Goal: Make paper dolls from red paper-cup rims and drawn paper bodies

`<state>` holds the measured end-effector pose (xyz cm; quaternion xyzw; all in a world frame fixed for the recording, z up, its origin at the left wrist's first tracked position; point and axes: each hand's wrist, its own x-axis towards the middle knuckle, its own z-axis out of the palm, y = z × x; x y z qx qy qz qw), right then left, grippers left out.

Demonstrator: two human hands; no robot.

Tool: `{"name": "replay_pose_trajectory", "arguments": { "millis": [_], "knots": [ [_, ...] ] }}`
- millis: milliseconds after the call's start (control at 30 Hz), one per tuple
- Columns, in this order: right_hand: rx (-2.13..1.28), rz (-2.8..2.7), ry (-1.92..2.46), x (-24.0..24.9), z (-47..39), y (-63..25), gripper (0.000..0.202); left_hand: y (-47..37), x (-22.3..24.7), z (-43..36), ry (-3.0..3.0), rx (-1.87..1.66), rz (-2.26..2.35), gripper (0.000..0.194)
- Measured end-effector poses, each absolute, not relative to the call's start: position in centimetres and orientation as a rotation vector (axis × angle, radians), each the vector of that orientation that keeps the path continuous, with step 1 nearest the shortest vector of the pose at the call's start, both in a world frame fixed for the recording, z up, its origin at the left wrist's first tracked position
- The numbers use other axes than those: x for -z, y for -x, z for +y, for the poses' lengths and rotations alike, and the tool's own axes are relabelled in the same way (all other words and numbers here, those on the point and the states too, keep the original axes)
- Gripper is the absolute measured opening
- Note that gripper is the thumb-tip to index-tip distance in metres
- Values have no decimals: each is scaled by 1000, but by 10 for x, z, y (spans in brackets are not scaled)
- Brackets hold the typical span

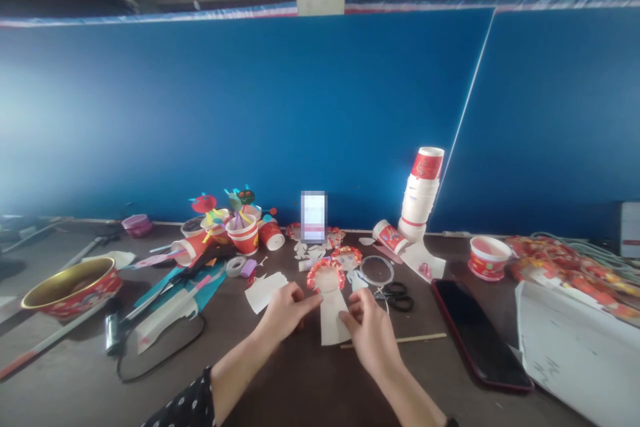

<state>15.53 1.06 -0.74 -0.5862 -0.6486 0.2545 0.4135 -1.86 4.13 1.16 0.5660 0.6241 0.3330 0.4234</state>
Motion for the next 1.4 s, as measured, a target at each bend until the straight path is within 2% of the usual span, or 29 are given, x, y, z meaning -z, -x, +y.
{"name": "replay_pose_trajectory", "arguments": {
  "millis": [100, 267, 867, 967, 1167, 1400],
  "knots": [
    [-757, -1613, 1433, 7, 12, -158, 14, 20, -16, 44, -1052, -957, 1346, 45],
    [-875, -1681, 1333, 2, 7, -152, 15, 22, -14, 46, -823, -990, 999, 36],
    [-1077, -1584, 1219, -4, 5, -138, 26, 8, -14, 34, -653, -994, 950, 14],
    [-1056, -1580, 1217, -3, 6, -138, 30, 7, -16, 33, -660, -991, 963, 16],
    [-920, -1623, 1302, -5, 5, -139, 30, 8, -18, 32, -732, -947, 937, 32],
    [-1036, -1580, 1281, -9, 3, -140, 25, 8, -19, 30, -700, -903, 915, 28]
  ]
}}
